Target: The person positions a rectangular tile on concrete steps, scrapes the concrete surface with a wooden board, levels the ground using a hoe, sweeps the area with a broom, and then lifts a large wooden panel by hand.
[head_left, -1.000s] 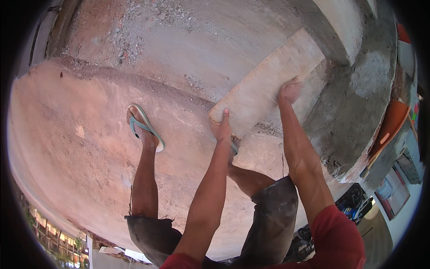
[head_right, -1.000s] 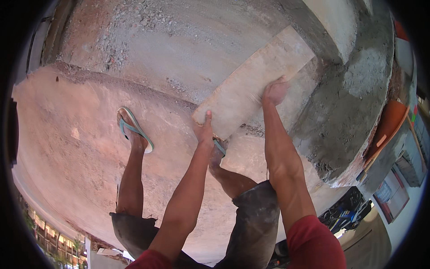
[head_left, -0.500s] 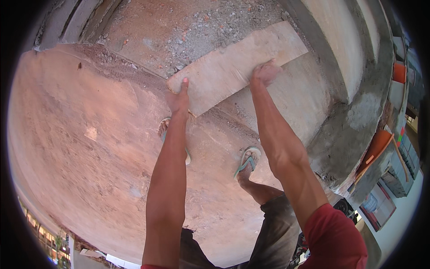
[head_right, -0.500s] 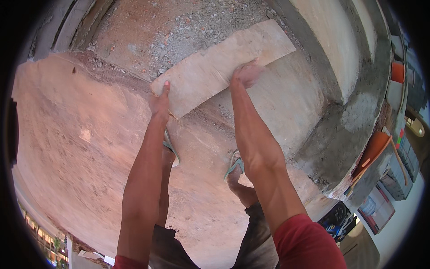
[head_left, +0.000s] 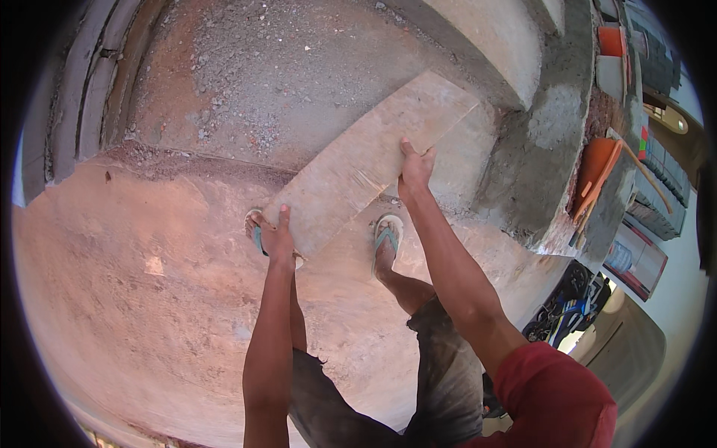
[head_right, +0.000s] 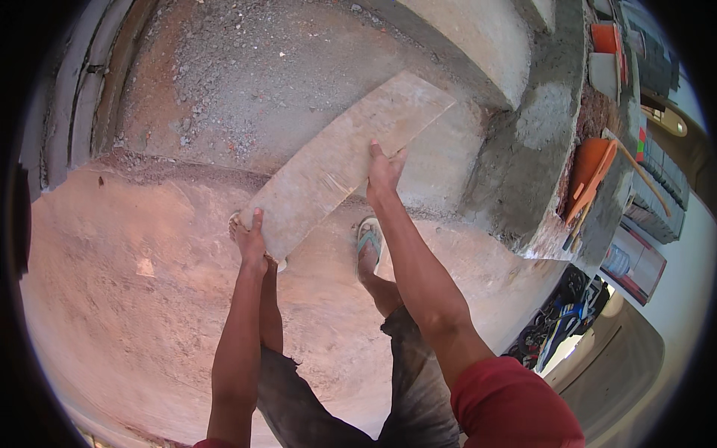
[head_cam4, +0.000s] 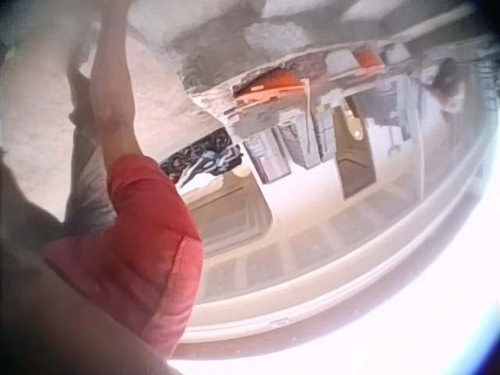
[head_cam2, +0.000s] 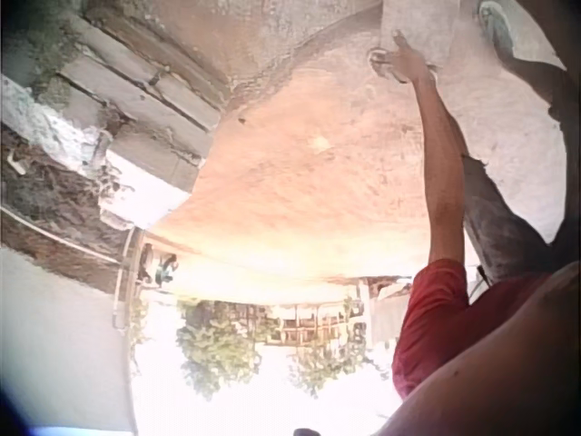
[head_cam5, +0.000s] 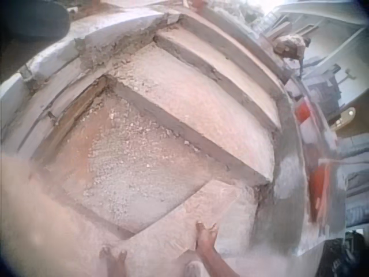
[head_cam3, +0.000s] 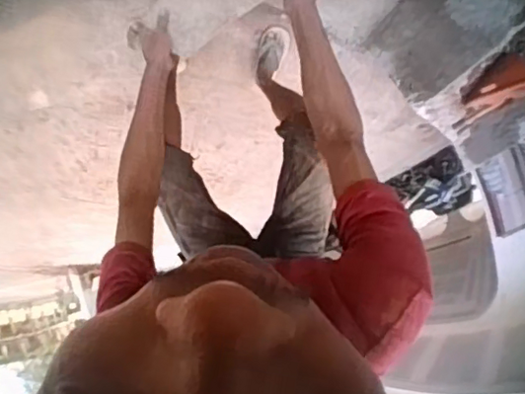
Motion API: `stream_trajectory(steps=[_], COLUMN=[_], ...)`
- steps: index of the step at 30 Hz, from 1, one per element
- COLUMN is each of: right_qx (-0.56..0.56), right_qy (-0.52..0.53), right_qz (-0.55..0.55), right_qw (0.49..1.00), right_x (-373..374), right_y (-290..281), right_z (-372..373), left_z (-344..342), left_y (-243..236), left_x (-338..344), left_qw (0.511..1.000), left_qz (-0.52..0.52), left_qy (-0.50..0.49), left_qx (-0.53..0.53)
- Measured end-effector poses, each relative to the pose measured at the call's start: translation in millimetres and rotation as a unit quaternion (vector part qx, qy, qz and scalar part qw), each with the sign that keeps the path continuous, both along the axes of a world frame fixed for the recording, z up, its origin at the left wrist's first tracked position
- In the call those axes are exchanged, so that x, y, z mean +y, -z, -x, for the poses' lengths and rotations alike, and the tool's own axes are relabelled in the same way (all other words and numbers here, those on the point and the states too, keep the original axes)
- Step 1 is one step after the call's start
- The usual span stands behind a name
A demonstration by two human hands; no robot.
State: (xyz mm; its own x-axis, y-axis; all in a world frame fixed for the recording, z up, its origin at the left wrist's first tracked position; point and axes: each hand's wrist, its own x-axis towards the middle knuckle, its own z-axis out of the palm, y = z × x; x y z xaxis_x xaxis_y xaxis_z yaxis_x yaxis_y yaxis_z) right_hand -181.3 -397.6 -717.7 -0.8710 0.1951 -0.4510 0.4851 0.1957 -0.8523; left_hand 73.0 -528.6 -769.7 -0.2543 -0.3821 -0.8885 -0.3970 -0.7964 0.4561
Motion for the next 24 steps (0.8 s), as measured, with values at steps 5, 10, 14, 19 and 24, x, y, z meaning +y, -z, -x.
stream_trajectory(steps=[5, 10, 14, 19, 24], right_qx=[-0.008, 0.028, 0.037, 0.029, -0.036], right_qy=[0.117, 0.122, 0.152, 0.151, -0.003], right_qz=[-0.095, -0.201, -0.235, -0.314, -0.379], right_qw=[0.989, 0.972, 0.959, 0.937, 0.924], right_x=[164.7, 244.2, 250.6, 214.7, 177.9], right_y=[-28.6, -1.8, 15.1, 41.7, 51.1], right_z=[80.7, 183.1, 225.0, 243.4, 230.2], left_z=[105.1, 192.6, 259.9, 281.2, 226.8], left_y=[-48.1, -16.9, -22.8, 18.8, 39.3], left_x=[126.9, 169.3, 156.7, 165.2, 193.3], left_qw=[0.998, 0.979, 0.968, 0.982, 0.972], left_qz=[-0.02, -0.015, -0.176, -0.158, -0.218], left_qy=[0.057, 0.194, 0.167, 0.099, -0.068], left_qx=[0.021, 0.066, 0.066, -0.04, -0.057])
